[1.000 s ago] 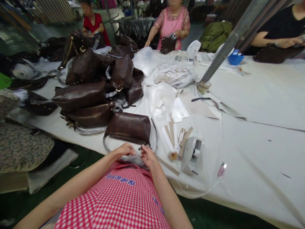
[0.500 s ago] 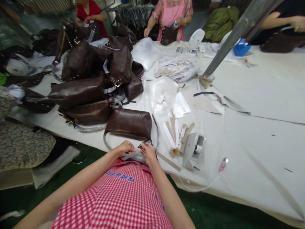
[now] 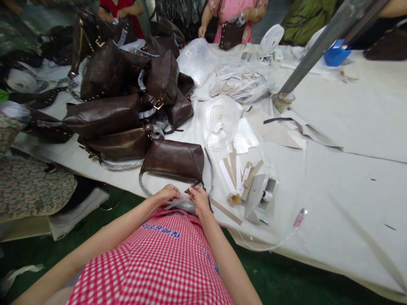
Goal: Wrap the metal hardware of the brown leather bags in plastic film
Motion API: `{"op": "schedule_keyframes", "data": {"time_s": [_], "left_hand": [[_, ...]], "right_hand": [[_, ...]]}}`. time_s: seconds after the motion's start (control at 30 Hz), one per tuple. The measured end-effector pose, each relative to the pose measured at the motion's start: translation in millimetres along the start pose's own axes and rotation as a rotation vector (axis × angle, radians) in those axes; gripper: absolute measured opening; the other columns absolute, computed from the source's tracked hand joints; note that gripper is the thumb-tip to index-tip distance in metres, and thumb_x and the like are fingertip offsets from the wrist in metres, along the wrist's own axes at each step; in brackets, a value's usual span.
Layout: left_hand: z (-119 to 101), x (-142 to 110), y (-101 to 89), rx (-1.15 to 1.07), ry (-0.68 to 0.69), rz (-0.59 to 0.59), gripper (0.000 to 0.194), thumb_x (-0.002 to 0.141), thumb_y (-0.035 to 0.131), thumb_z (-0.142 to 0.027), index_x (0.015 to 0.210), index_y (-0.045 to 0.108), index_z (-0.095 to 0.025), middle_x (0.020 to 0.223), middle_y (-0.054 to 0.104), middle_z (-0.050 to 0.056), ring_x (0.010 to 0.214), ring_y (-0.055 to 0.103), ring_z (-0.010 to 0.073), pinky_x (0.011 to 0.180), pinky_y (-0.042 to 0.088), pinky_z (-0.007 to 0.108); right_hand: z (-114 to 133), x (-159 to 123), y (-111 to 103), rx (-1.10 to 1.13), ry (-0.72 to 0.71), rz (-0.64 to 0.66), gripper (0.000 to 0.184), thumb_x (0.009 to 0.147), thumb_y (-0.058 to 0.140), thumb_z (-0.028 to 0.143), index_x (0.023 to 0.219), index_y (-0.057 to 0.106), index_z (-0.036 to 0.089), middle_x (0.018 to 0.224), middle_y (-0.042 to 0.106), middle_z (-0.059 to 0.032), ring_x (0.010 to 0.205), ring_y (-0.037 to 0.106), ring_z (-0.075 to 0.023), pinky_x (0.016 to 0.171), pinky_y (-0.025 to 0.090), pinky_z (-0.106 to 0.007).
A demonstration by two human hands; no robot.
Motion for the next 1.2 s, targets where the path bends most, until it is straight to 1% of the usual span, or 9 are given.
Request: {"op": "schedule_keyframes", "data": {"time_s": [0.2,0.47,0.63,0.77,0.9,1.03,1.2], "left_hand": [[-2.6,0.5,4.6,0.001,-0.009,0.024,0.013,0.056,0.068,-0.022,0.055,0.06,-0.013,0.044,0.045,-0.005,0.047,0.039,0.0086,0.049,0.029,0.023],[-2.5,0.9,6.2,0.016,-0.031,0.016,0.012,0.059,0.066,-0.019,0.052,0.058,-0.013,0.044,0.046,-0.005,0.045,0.039,0.0086,0.048,0.028,0.023],[-2.5,0.4,8.1,0.02,-0.037,0.012,0.01,0.059,0.069,-0.018,0.055,0.062,-0.012,0.043,0.046,-0.005,0.043,0.037,0.0079,0.046,0.026,0.023],[-5.7,-0.7,8.3,0.016,-0.029,-0.005,0.007,0.058,0.069,-0.017,0.059,0.065,-0.011,0.044,0.048,-0.005,0.043,0.036,0.0071,0.045,0.025,0.023],[-8.5,-1.4,8.1,0.019,-0.018,-0.018,0.008,0.057,0.07,-0.017,0.06,0.065,-0.011,0.045,0.049,-0.005,0.044,0.035,0.0071,0.046,0.026,0.023],[-7.6,-1.2,6.8,0.029,-0.021,-0.036,0.01,0.057,0.071,-0.018,0.061,0.066,-0.011,0.045,0.048,-0.005,0.043,0.034,0.007,0.046,0.026,0.023],[-5.4,0.3,3.7,0.05,-0.033,-0.07,0.01,0.059,0.071,-0.02,0.061,0.067,-0.011,0.044,0.048,-0.005,0.044,0.035,0.0079,0.046,0.027,0.024]], "right_hand": [[4.2,-2.6,-1.0,-0.038,-0.025,-0.011,0.029,0.053,0.081,0.031,0.073,0.063,0.02,0.067,0.07,-0.0007,0.061,0.063,-0.0136,0.05,0.043,-0.02],[11.1,-3.3,-2.5,-0.095,-0.056,-0.035,0.026,0.054,0.077,0.032,0.072,0.063,0.021,0.069,0.07,-0.0003,0.064,0.063,-0.0141,0.052,0.043,-0.021],[13.3,-3.7,-3.7,-0.125,-0.069,-0.047,0.026,0.054,0.077,0.032,0.074,0.064,0.021,0.068,0.07,0.0001,0.065,0.063,-0.0149,0.052,0.043,-0.021],[15.2,-4.2,-5.0,-0.138,-0.082,-0.049,0.025,0.054,0.076,0.032,0.074,0.064,0.021,0.067,0.069,0.0001,0.066,0.063,-0.0154,0.052,0.042,-0.021],[16.5,-5.2,-5.4,-0.125,-0.09,-0.039,0.027,0.055,0.077,0.034,0.076,0.065,0.021,0.07,0.07,-0.0002,0.067,0.064,-0.0153,0.054,0.044,-0.022],[17.6,-5.7,-5.0,-0.108,-0.093,-0.027,0.029,0.056,0.076,0.035,0.078,0.065,0.021,0.072,0.07,-0.0008,0.067,0.064,-0.0151,0.055,0.045,-0.022],[18.2,-4.9,-6.2,-0.124,-0.098,-0.03,0.028,0.056,0.077,0.035,0.077,0.065,0.021,0.07,0.07,-0.0006,0.067,0.064,-0.0151,0.053,0.043,-0.022]]}}
Point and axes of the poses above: each hand's wrist, its own x-axis towards the middle knuckle, its own y-axis out of the palm, z = x × y, the point moved 10 cm from there along x, towards the middle knuckle
